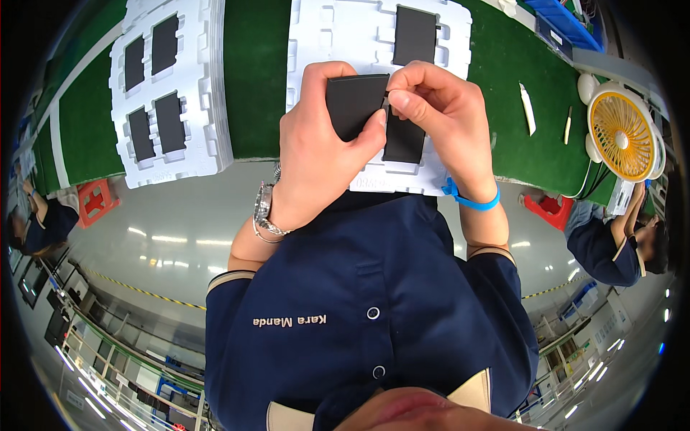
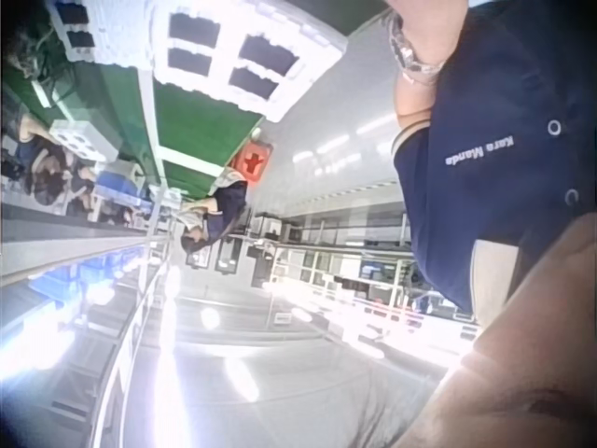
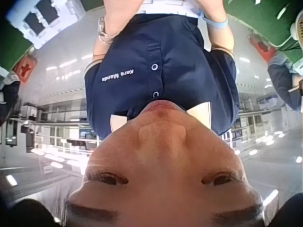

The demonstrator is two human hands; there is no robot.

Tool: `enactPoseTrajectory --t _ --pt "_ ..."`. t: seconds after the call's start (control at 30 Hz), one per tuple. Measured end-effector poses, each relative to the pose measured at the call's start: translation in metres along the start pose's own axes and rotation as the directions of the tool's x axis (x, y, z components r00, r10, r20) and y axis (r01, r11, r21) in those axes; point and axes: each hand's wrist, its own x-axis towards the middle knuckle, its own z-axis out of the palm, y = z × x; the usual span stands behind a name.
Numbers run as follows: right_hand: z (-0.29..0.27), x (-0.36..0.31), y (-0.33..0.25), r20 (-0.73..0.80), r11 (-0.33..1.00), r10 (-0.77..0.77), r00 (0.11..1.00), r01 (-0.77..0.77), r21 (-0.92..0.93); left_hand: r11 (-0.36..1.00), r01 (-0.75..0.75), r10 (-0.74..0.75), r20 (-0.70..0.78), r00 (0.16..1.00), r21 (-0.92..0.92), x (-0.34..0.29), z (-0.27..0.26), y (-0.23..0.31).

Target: The worker is manually attaching small components to larger rectangular hardware parts on a factory assembly line.

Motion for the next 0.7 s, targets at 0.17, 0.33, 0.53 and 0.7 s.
enactPoseTrajectory --t 0.17,0.33,0.53,0.7 --pt "-0.01 0.003 0.001 0.14 0.985 0.105 0.985 -0.122 0.121 0.964 0.202 -0.175 0.161 0.971 -0.173 0.002 -0.008 0.004" --pt "-0.008 0.006 0.01 0.257 0.891 0.148 0.955 -0.242 0.384 0.89 0.303 -0.222 0.254 0.941 -0.341 0.004 -0.013 0.0" --pt "-0.004 0.004 0.008 0.181 0.922 0.112 0.977 -0.171 0.349 0.821 0.341 -0.232 0.278 0.932 -0.458 0.003 -0.012 -0.004" --pt "-0.002 0.004 0.009 0.168 0.955 0.053 0.984 -0.1 0.281 0.806 0.329 -0.232 0.25 0.94 -0.491 0.003 -0.01 0.001"
